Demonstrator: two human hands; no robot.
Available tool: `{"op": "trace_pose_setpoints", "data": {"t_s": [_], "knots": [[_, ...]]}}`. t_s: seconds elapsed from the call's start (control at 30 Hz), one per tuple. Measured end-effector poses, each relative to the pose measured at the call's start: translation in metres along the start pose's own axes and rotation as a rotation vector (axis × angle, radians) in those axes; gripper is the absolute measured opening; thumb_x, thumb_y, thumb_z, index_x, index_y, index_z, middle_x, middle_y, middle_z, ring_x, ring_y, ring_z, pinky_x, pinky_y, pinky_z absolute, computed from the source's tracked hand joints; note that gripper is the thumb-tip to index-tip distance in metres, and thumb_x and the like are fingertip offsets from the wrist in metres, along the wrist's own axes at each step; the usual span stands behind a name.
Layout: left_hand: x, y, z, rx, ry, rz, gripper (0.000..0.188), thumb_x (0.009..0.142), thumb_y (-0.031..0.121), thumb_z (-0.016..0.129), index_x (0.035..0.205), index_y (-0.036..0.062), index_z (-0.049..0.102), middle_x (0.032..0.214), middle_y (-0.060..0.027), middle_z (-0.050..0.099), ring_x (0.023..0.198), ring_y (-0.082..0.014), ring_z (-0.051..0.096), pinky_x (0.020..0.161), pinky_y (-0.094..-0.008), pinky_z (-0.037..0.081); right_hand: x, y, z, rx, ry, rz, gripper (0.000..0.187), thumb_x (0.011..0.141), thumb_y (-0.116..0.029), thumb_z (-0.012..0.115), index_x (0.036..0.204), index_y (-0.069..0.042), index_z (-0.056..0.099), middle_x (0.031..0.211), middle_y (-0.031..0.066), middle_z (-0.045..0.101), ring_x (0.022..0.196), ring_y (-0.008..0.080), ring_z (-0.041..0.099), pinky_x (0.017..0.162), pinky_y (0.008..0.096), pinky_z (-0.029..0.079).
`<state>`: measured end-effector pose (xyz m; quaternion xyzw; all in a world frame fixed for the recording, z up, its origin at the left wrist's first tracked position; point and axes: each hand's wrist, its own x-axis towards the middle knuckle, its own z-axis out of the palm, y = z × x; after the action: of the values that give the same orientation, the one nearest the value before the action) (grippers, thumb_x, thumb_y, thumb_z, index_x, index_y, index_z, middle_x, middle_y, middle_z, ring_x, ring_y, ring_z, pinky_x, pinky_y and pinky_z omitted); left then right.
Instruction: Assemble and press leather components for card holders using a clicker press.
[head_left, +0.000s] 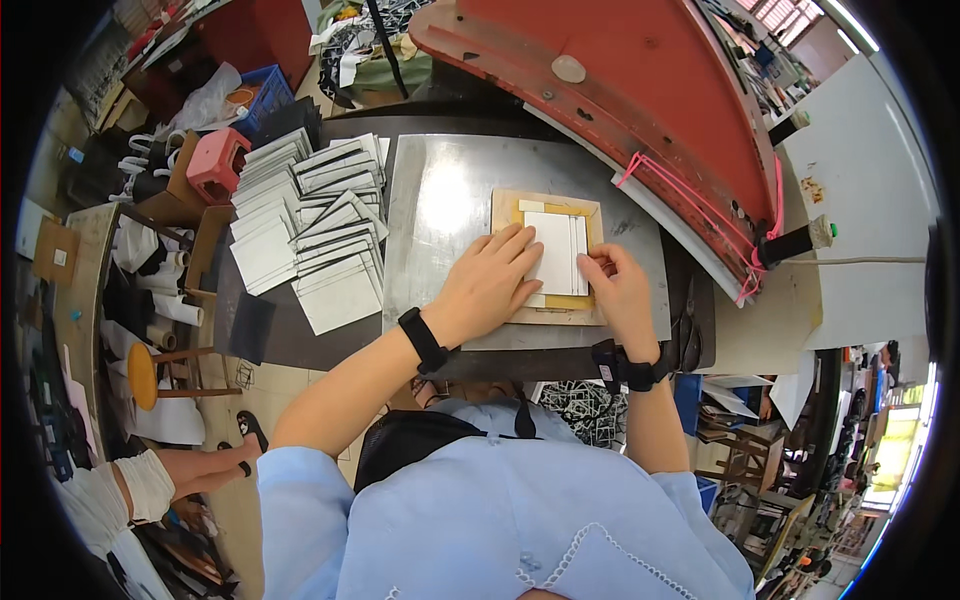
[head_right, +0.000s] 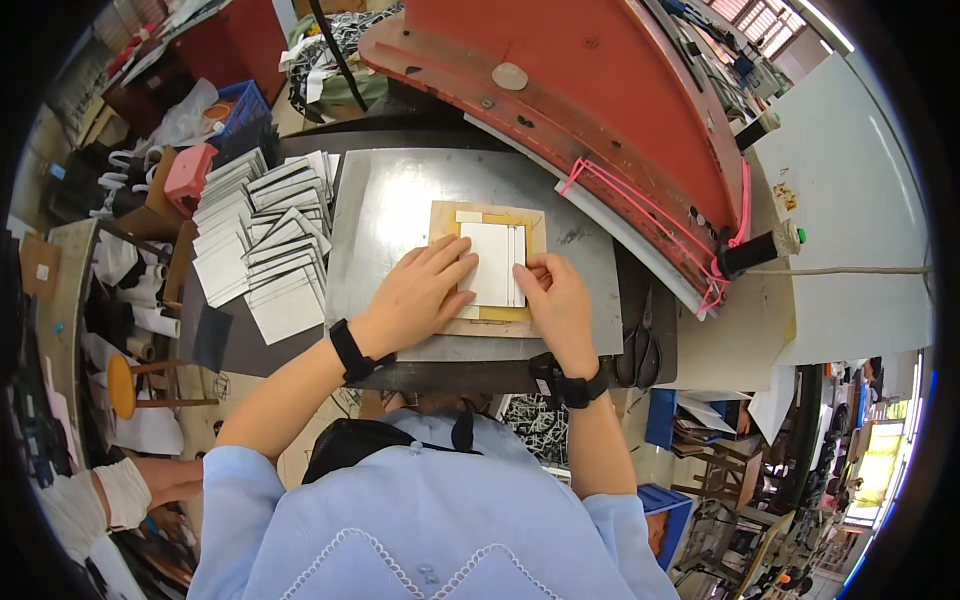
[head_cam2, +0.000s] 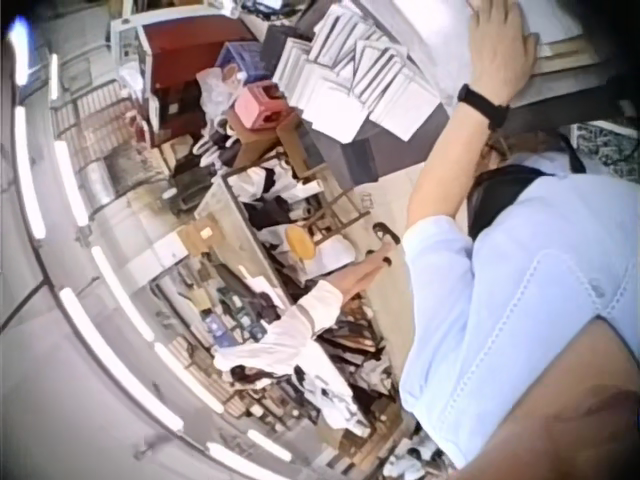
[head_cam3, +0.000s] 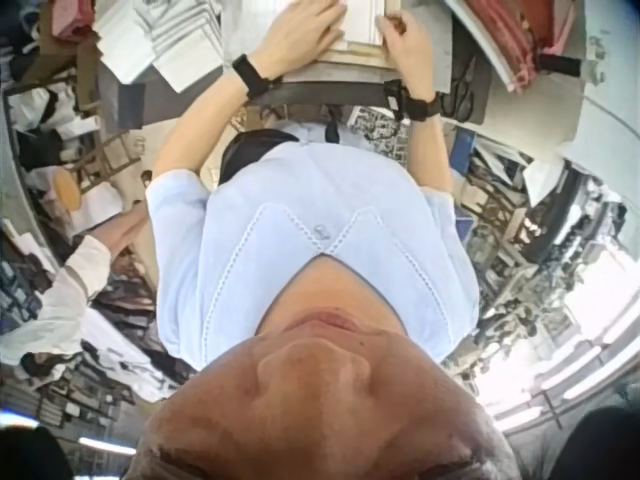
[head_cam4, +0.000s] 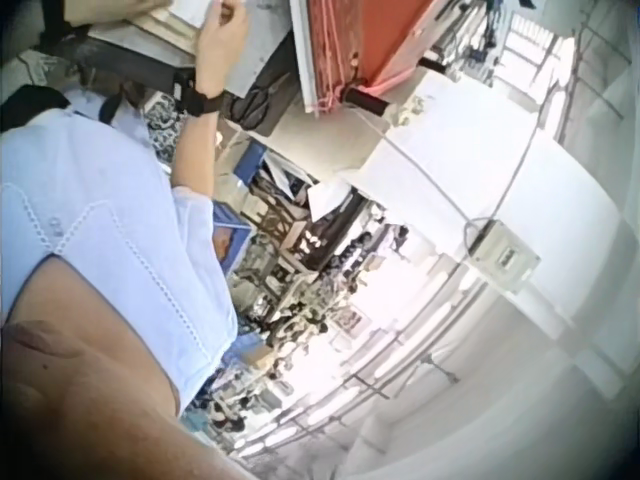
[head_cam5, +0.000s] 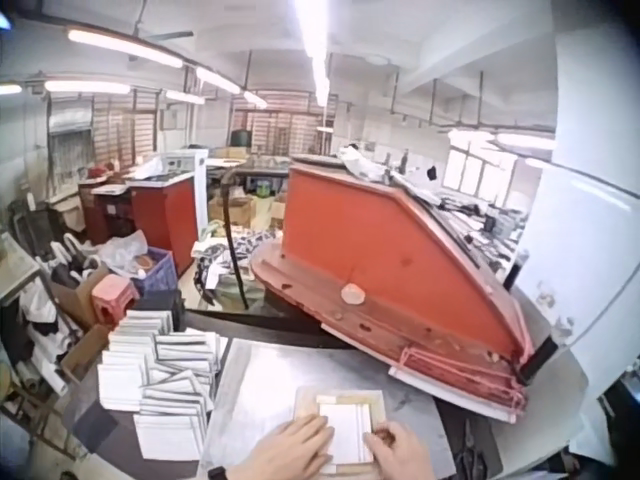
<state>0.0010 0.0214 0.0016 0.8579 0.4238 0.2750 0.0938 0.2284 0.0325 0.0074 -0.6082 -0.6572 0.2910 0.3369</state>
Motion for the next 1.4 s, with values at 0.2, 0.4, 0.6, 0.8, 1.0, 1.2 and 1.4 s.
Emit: {"op": "trace_pose_setpoints", "data": {"t_s": [0.2, 0.4, 0.6, 0.8, 1.0, 1.2, 1.4], "knots": [[0.005, 0.005, 0.006, 0.027, 0.002, -0.004, 0.043, 0.091, 0.023, 0.065, 0.128, 0.0032, 0.053, 0.137, -0.0183, 0.051, 0.132, -0.0337, 0.047, 0.106, -0.0432, 0.04, 0.009, 0.008, -0.006, 0.344, -0.074, 0.212, 0.021, 0.091, -0.02, 0.07, 0.096, 0.0, 0.065, 0.078, 0.0015, 0.064, 0.066, 0.0074, 0.057, 0.06, 0.0238, 0.047], [-0.003, -0.004, 0.008, 0.03, 0.013, -0.046, 0.043, 0.091, 0.022, 0.064, 0.13, 0.0049, 0.056, 0.141, -0.0142, 0.052, 0.133, -0.0323, 0.046, 0.107, -0.0431, 0.038, 0.006, 0.005, 0.003, 0.289, -0.054, 0.176, 0.022, 0.09, -0.019, 0.071, 0.095, 0.001, 0.064, 0.075, 0.002, 0.063, 0.066, 0.0082, 0.056, 0.06, 0.0246, 0.047], [-0.006, -0.011, 0.001, -0.063, -0.021, -0.068, 0.041, 0.092, 0.02, 0.065, 0.13, 0.0069, 0.059, 0.143, -0.0104, 0.052, 0.134, -0.0322, 0.045, 0.108, -0.0426, 0.037, 0.003, 0.009, 0.01, 0.227, 0.009, 0.083, 0.023, 0.09, -0.019, 0.07, 0.094, 0.002, 0.062, 0.076, 0.003, 0.062, 0.067, 0.0089, 0.054, 0.062, 0.026, 0.047], [-0.001, -0.021, -0.001, -0.152, -0.021, -0.083, 0.037, 0.093, 0.02, 0.064, 0.127, 0.0074, 0.06, 0.145, -0.0119, 0.05, 0.138, -0.0328, 0.042, 0.109, -0.0427, 0.035, 0.008, 0.009, 0.007, 0.282, -0.047, 0.095, 0.022, 0.089, -0.017, 0.071, 0.095, 0.002, 0.063, 0.076, 0.0014, 0.061, 0.067, 0.008, 0.053, 0.062, 0.0242, 0.046], [-0.001, -0.02, 0.001, -0.188, -0.045, -0.091, 0.036, 0.093, 0.022, 0.065, 0.126, 0.0087, 0.06, 0.146, -0.012, 0.05, 0.139, -0.0323, 0.041, 0.11, -0.0425, 0.034, 0.006, 0.011, 0.007, 0.345, -0.044, 0.139, 0.02, 0.089, -0.016, 0.071, 0.094, 0.002, 0.063, 0.077, 0.0004, 0.061, 0.066, 0.0064, 0.052, 0.061, 0.0225, 0.045], [0.0, -0.017, -0.001, 0.011, -0.038, -0.01, 0.037, 0.091, 0.021, 0.065, 0.124, 0.007, 0.058, 0.144, -0.0121, 0.05, 0.137, -0.0317, 0.043, 0.11, -0.0436, 0.036, 0.005, 0.006, 0.009, 0.181, -0.003, 0.067, 0.021, 0.089, -0.017, 0.071, 0.094, 0.002, 0.063, 0.074, 0.0016, 0.061, 0.064, 0.0074, 0.052, 0.059, 0.0243, 0.045], [0.002, -0.009, -0.001, -0.036, -0.049, -0.001, 0.045, 0.09, 0.025, 0.066, 0.127, 0.0022, 0.052, 0.144, -0.0142, 0.049, 0.136, -0.03, 0.044, 0.113, -0.0455, 0.035, 0.004, 0.003, 0.009, 0.137, 0.006, 0.055, 0.022, 0.089, -0.019, 0.07, 0.091, 0.002, 0.062, 0.071, 0.0038, 0.061, 0.062, 0.0099, 0.053, 0.058, 0.0269, 0.045]]}}
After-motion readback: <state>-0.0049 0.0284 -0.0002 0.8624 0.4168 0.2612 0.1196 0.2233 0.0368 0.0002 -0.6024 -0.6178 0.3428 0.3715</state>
